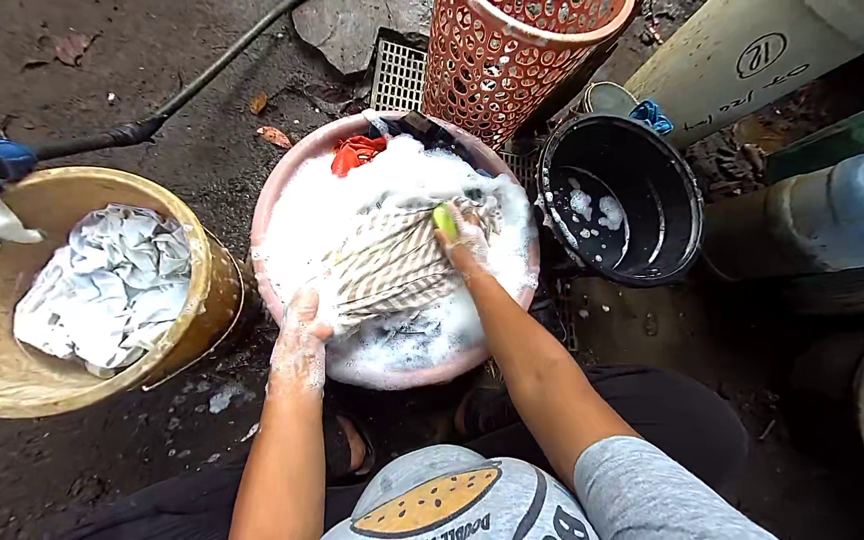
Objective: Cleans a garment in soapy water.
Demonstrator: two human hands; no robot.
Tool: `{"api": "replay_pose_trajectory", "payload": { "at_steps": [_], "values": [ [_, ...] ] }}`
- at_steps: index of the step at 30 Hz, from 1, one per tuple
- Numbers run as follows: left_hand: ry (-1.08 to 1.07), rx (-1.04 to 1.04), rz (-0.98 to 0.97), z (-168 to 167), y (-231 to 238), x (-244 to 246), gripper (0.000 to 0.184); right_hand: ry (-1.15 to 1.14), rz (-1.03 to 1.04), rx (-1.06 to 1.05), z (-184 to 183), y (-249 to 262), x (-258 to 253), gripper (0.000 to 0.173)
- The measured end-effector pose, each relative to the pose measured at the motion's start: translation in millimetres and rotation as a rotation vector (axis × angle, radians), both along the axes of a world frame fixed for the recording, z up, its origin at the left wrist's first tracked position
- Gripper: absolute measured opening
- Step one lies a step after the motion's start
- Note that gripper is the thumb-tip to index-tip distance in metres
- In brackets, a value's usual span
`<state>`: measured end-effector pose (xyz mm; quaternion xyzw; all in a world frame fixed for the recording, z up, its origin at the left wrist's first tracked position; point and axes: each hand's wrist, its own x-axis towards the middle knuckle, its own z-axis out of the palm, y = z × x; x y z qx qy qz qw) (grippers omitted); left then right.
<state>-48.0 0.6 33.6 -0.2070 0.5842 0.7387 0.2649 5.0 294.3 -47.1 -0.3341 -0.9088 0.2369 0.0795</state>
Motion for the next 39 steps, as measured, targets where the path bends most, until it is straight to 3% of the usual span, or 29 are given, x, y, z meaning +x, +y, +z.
{"api": "replay_pose_trajectory", "payload": {
  "at_steps": [2, 3, 5, 7, 9, 11, 13, 15, 16, 17, 19, 21, 24, 26, 28, 30, 31, 33, 35, 37, 39],
  "values": [
    [-0.022, 0.004, -0.032, -6, 5, 1, 0.036, 0.263, -0.24, -0.206, 12, -15, -13, 0.072],
    [-0.033, -0.023, -0.06, -9, 8, 2, 0.037, 0.455, -0.231, -0.295, 19, -44, -20, 0.073],
    [-0.086, -0.062, -0.101, -20, 21, -3, 0.043, 0.668, 0.054, -0.389, 28, -114, -26, 0.069],
    [-0.103, -0.024, -0.11, -18, 20, -8, 0.036, 0.547, 0.42, -0.301, 23, -143, -23, 0.066],
    [-0.099, 0.042, -0.16, 2, 7, -13, 0.033, 0.331, 0.48, -0.049, 3, -99, -14, 0.062],
    [-0.065, 0.131, -0.224, 17, 2, -20, 0.029, 0.128, 0.261, 0.066, -10, -28, -3, 0.065],
    [-0.026, 0.154, -0.215, 15, 0, -16, 0.028, 0.084, -0.051, -0.035, -6, 3, 1, 0.07],
    [0.009, 0.017, -0.201, 1, 4, -13, 0.035, 0.389, -0.281, -0.261, 11, -23, -9, 0.074],
    [-0.006, -0.069, -0.207, -9, 8, -11, 0.041, 0.541, -0.267, -0.339, 18, -55, -12, 0.073],
    [-0.032, -0.123, -0.219, -18, 14, -10, 0.046, 0.615, -0.161, -0.397, 23, -93, -10, 0.069],
    [-0.071, -0.12, -0.218, -26, 21, -12, 0.046, 0.516, 0.183, -0.387, 15, -143, 4, 0.07],
    [-0.045, -0.033, -0.17, -11, 10, -9, 0.039, 0.291, 0.337, -0.204, -3, -128, 22, 0.07],
    [-0.008, 0.221, -0.116, 24, 1, -17, 0.025, 0.085, 0.19, -0.058, -11, -40, 38, 0.071],
    [0.021, 0.415, -0.067, 33, 4, -37, 0.022, 0.129, -0.033, -0.088, -2, 5, 55, 0.07],
    [0.172, 0.477, -0.084, 14, 1, -52, 0.039, 0.418, -0.331, -0.206, 2, 21, 62, 0.07],
    [0.174, 0.251, -0.164, -11, 6, -37, 0.048, 0.705, -0.519, -0.265, 20, -9, 46, 0.067],
    [0.113, 0.117, -0.237, -21, 13, -23, 0.052, 0.788, -0.468, -0.275, 30, -39, 32, 0.066],
    [-0.031, -0.023, -0.357, -36, 28, -7, 0.048, 0.855, -0.104, -0.33, 33, -112, 11, 0.066],
    [-0.097, -0.027, -0.247, -31, 30, -2, 0.018, 0.766, 0.278, -0.421, 28, -165, -1, 0.071],
    [-0.083, 0.074, -0.079, -6, 11, -8, 0.02, 0.56, 0.514, -0.228, 21, -152, -12, 0.064],
    [0.078, 0.158, -0.099, 15, -18, -11, 0.02, 0.283, 0.499, 0.003, 7, -90, -10, 0.061]
  ]
}}
